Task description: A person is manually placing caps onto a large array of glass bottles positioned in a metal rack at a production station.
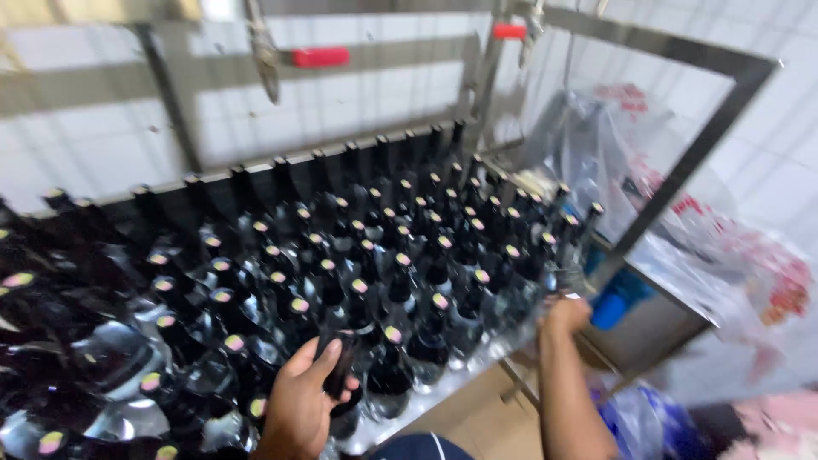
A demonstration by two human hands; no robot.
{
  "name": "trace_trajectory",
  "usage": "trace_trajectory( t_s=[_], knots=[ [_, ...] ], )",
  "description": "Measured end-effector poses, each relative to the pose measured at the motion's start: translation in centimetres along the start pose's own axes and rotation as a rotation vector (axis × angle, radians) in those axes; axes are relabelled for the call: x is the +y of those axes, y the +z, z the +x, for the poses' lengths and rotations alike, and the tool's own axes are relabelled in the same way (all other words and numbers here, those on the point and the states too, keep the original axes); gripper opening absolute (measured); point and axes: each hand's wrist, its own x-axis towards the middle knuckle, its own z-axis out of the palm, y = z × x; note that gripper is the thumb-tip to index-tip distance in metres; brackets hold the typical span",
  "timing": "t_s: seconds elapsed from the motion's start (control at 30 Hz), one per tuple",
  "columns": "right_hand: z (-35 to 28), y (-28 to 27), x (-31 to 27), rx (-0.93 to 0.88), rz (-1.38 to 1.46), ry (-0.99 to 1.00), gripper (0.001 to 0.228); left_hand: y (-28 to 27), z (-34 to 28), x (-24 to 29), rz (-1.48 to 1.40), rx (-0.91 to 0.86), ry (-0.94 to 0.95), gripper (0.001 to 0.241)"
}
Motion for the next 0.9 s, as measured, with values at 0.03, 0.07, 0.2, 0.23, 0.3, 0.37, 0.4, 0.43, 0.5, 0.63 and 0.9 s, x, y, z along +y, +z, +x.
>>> trace_trajectory(
  t_s=[0.03,0.07,0.2,0.23,0.3,0.37,0.4,0.43,0.5,0.63,0.9],
  knots=[
    [3.3,-0.2,3.2,0.026,-0.019,0.004,0.021,0.0,0.5,-0.6,0.012,-0.007,-0.029,0.034],
    [6.0,0.4,7.5,-0.18,-0.787,-0.215,0.02,0.2,1.2,-1.2,0.021,-0.052,0.027,0.025],
    [5.0,-0.7,17.4,0.021,-0.558,-0.026,0.016,2.4,-0.5,1.6,0.049,0.007,0.052,0.03],
    [3.9,-1.7,15.6,0.042,-0.55,-0.022,0.016,2.6,-0.1,1.6,0.056,-0.013,0.048,0.03],
    [1.7,-4.0,12.3,0.011,-0.513,-0.005,0.024,2.6,0.2,1.1,0.164,0.054,0.042,0.035],
    [1.1,-5.5,9.1,-0.079,-0.621,-0.051,0.012,1.8,1.5,0.1,0.141,0.006,0.04,0.032],
    [0.7,-6.0,7.5,-0.177,-0.719,-0.088,0.014,1.5,2.2,-0.2,0.124,-0.04,0.05,0.028],
    [2.3,-5.7,8.2,-0.171,-0.723,-0.086,0.014,2.0,2.0,0.1,0.126,-0.043,0.044,0.028],
    [5.5,-5.1,9.6,-0.153,-0.774,-0.133,0.015,2.4,1.3,0.7,0.146,-0.005,0.056,0.025],
    [2.0,-4.9,2.1,-0.167,-0.665,-0.162,0.017,4.5,-0.6,2.9,0.233,-0.014,-0.043,0.032],
    [0.0,-2.4,-3.2,-0.264,-0.286,-0.642,0.016,1.1,5.3,-1.0,1.028,-0.091,1.713,0.015]
  ],
)
